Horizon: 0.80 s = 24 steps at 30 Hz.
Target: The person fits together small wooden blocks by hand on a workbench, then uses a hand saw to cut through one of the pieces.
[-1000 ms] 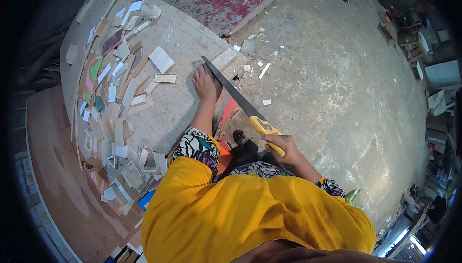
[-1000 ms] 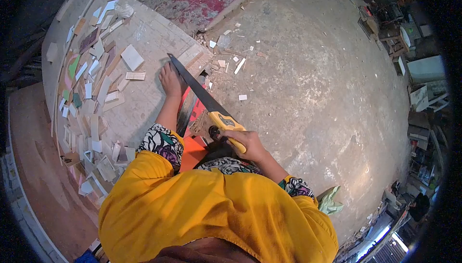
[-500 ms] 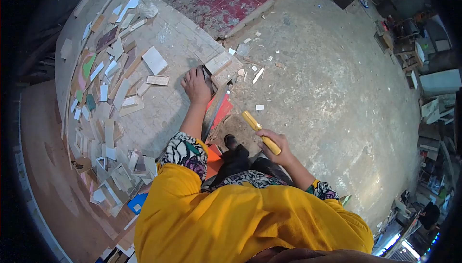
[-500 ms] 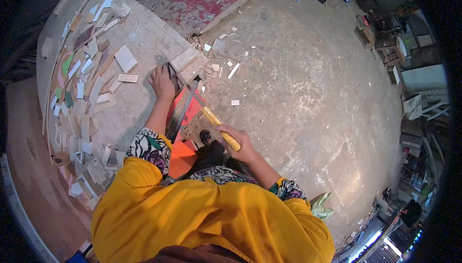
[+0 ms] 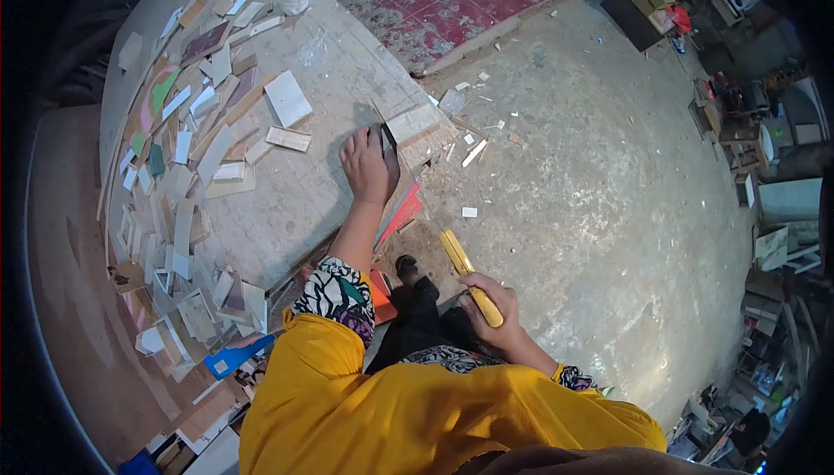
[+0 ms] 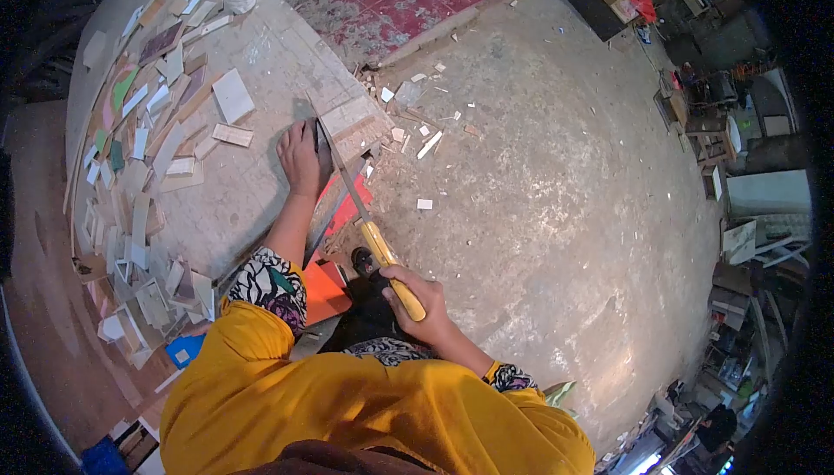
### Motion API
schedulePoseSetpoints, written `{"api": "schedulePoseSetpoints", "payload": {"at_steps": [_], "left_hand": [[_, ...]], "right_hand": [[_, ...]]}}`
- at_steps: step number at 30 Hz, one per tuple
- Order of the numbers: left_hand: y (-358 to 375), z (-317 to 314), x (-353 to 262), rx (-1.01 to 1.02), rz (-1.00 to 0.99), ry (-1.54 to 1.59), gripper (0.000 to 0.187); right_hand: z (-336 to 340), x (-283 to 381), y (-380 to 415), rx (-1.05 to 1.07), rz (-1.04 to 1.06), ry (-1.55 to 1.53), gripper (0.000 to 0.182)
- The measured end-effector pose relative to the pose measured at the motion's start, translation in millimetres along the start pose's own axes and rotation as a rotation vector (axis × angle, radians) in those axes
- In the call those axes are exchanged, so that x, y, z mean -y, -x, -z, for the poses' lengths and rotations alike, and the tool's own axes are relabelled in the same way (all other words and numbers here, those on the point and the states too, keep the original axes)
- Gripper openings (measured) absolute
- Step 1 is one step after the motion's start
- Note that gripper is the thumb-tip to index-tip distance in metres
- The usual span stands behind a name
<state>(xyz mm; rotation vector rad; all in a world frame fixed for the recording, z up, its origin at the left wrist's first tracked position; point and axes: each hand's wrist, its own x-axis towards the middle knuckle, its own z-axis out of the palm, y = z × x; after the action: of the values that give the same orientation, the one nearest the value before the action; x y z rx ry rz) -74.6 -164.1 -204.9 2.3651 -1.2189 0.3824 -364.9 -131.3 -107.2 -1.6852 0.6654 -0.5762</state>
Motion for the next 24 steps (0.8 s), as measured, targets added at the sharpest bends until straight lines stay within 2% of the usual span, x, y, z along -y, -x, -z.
{"api": "schedulePoseSetpoints", "payload": {"at_steps": [7, 10, 12, 15, 19, 24], "left_hand": [[0.0, 1.7, -0.3, 0.019, -0.002, -0.061, 0.037], [2.4, -4.1, 1.7, 0.031, -0.028, -0.102, 0.039], [0.6, -3.4, 3.2, -0.030, -0.078, -0.116, 0.039], [0.2, 4.3, 1.4, 0.004, -0.087, -0.051, 0.038], [-1.3, 2.1, 4.3, -0.012, -0.085, 0.002, 0.037], [2.8, 3.2, -0.4, 0.024, -0.052, 0.047, 0.038]], "right_hand": [[-6.2, -28.4, 3.4, -0.002, 0.140, 0.047, 0.031], [3.3, -37.1, 5.0, 0.037, 0.105, 0.049, 0.030], [4.9, -40.3, 9.0, 0.069, 0.044, 0.039, 0.030], [-2.0, -33.7, 9.8, 0.035, 0.103, 0.027, 0.031], [-7.1, -7.8, 9.0, -0.052, 0.068, 0.008, 0.031], [-22.0, -17.7, -10.9, -0.123, 0.139, 0.021, 0.031]]}}
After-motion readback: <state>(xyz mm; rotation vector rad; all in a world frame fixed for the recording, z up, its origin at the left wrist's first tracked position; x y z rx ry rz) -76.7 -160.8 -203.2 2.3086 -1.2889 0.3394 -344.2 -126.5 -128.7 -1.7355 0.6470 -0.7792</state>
